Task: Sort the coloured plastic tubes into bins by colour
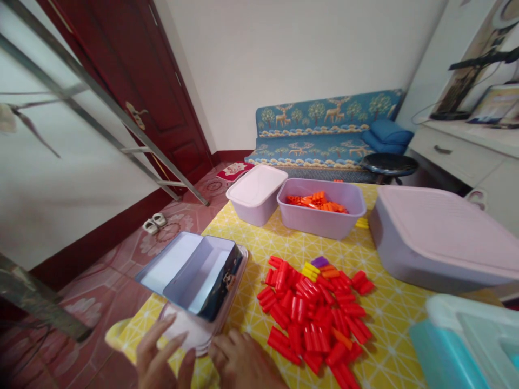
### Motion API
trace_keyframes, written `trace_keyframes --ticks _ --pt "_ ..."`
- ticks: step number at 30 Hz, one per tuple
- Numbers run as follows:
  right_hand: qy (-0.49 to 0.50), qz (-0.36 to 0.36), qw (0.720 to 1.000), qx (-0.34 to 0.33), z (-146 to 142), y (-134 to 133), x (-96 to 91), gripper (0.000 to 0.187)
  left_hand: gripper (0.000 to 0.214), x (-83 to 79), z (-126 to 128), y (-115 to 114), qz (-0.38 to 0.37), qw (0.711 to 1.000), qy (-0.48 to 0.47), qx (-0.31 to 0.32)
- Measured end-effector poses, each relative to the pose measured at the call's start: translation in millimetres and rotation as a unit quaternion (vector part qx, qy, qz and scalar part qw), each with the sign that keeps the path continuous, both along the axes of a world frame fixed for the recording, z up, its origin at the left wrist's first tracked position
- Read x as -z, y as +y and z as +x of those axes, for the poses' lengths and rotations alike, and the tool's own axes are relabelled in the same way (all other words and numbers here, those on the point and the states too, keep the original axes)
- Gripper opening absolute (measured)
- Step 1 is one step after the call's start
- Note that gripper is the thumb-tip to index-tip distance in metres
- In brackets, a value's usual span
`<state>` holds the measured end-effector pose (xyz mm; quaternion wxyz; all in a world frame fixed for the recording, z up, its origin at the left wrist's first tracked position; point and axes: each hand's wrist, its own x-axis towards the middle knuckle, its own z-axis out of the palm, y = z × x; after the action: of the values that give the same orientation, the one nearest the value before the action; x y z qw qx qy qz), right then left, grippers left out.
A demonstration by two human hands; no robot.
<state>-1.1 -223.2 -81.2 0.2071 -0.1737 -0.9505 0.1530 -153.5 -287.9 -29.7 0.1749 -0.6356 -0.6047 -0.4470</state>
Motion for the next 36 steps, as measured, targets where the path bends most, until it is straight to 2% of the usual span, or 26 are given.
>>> trace_keyframes --ticks 2,3,5,8,11,13,16,20,25,30,36 --pt "-0.002 0.003 1.0 0.001 0.3 1.7 -1.3 0.039 0.058 3.6 -11.3 -10.1 -0.011 0.993 -0.04 -0.108" --pt "-0.005 0.004 1.0 0.001 -0.7 2.4 -2.2 0.038 0.062 5.4 -16.5 -13.7 -0.03 0.988 -0.057 -0.138" --pt "-0.012 0.003 1.0 0.002 -4.4 3.0 -3.9 0.035 0.066 10.9 -24.3 -16.9 -0.073 0.981 -0.095 -0.155" --pt "-0.011 0.008 1.0 0.017 -11.3 2.1 -3.7 0.028 0.066 25.6 -28.1 -10.4 -0.109 0.965 -0.197 -0.132" --pt "-0.011 0.013 0.999 0.038 -16.5 1.5 -1.9 0.018 0.071 39.8 -23.9 5.6 -0.119 0.933 -0.326 -0.098" --pt "-0.015 0.0 0.999 0.051 -17.7 2.6 -2.9 0.014 0.074 43.0 -19.0 17.7 -0.121 0.915 -0.374 -0.091" --pt "-0.032 -0.043 0.995 0.088 -16.6 6.7 -10.1 0.022 0.076 39.5 -12.4 35.2 -0.127 0.903 -0.402 -0.085" --pt "-0.065 -0.089 0.983 0.145 -15.1 15.2 -24.6 0.038 0.076 35.6 -10.3 57.7 -0.114 0.906 -0.401 -0.069" --pt "-0.088 -0.129 0.966 0.204 -18.4 25.8 -36.3 0.039 0.075 37.7 -14.8 81.1 -0.114 0.893 -0.433 -0.035" --pt "-0.079 -0.139 0.963 0.216 -20.3 34.6 -34.5 0.054 0.077 36.4 -15.1 95.4 -0.097 0.868 -0.487 0.003" --pt "-0.052 -0.167 0.959 0.222 -19.6 41.5 -26.7 0.064 0.069 35.9 -13.3 104.1 -0.08 0.851 -0.52 0.011"
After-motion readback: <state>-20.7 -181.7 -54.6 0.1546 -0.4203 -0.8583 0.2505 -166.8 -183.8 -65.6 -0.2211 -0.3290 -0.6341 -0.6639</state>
